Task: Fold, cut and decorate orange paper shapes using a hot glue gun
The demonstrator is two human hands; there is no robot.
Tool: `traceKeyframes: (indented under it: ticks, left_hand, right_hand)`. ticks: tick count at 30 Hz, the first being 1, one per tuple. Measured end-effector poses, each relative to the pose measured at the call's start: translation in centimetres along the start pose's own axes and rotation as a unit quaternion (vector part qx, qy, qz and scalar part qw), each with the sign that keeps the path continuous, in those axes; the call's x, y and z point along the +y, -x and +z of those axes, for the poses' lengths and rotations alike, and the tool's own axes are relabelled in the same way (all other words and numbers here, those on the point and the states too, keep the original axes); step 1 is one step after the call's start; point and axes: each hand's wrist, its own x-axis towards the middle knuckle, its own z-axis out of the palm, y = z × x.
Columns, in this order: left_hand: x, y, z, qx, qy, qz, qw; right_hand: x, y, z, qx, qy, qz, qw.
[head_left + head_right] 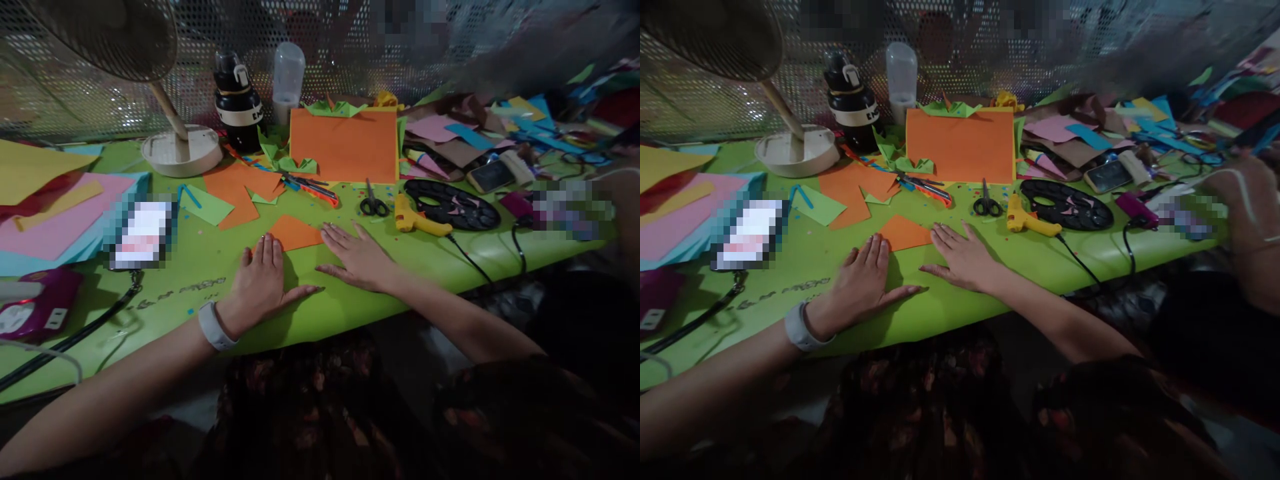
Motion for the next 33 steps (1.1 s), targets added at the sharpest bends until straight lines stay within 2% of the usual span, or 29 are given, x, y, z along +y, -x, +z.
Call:
traceKeyframes:
  ticks: [5,12,15,19,20,22,24,26,30,33]
  left_hand:
    - [-1.3,1.4,0.2,0.008,-0.011,-0.022,1.000]
    - [-2.5,2.5,0.6,0.018,-0.002,-0.022,1.000]
    - [-2.4,2.5,0.6,0.019,-0.004,-0.026,0.999]
    - [-2.2,2.4,0.5,0.006,-0.003,-0.029,1.000]
    - [-2.2,2.4,0.5,0.007,0.000,-0.030,1.000]
    - [-2.2,2.4,0.5,0.010,0.006,-0.033,0.999]
    - [-2.2,2.4,0.5,0.008,0.007,-0.033,0.999]
    - [-2.2,2.5,0.5,0.005,0.002,-0.032,0.999]
    - [-2.1,2.4,0.3,0.003,-0.007,-0.029,1.000]
    - [-2.1,2.4,0.3,0.000,-0.018,-0.028,0.999]
  right_hand:
    - [0.3,0.1,0.3,0.003,0.002,0.015,1.000]
    - [1.6,0.8,0.6,-0.003,0.010,0.040,0.999]
    - [1.9,0.6,-1.1,-0.008,0.002,0.045,0.999]
    - [0.7,-2.1,-4.7,0.062,-0.051,0.089,0.993]
    - [0.1,-3.2,-5.4,0.047,-0.088,0.096,0.990]
    - [-1.1,-5.7,-6.0,-0.054,-0.166,0.074,0.982]
    - [-2.1,-8.0,-5.7,-0.169,-0.227,0.062,0.957]
    - [-2.6,-9.7,-5.0,-0.237,-0.266,0.072,0.932]
    - [-2.2,-11.2,-3.7,-0.289,-0.325,0.093,0.896]
    - [-1.2,-11.3,-3.6,-0.304,-0.338,0.100,0.885]
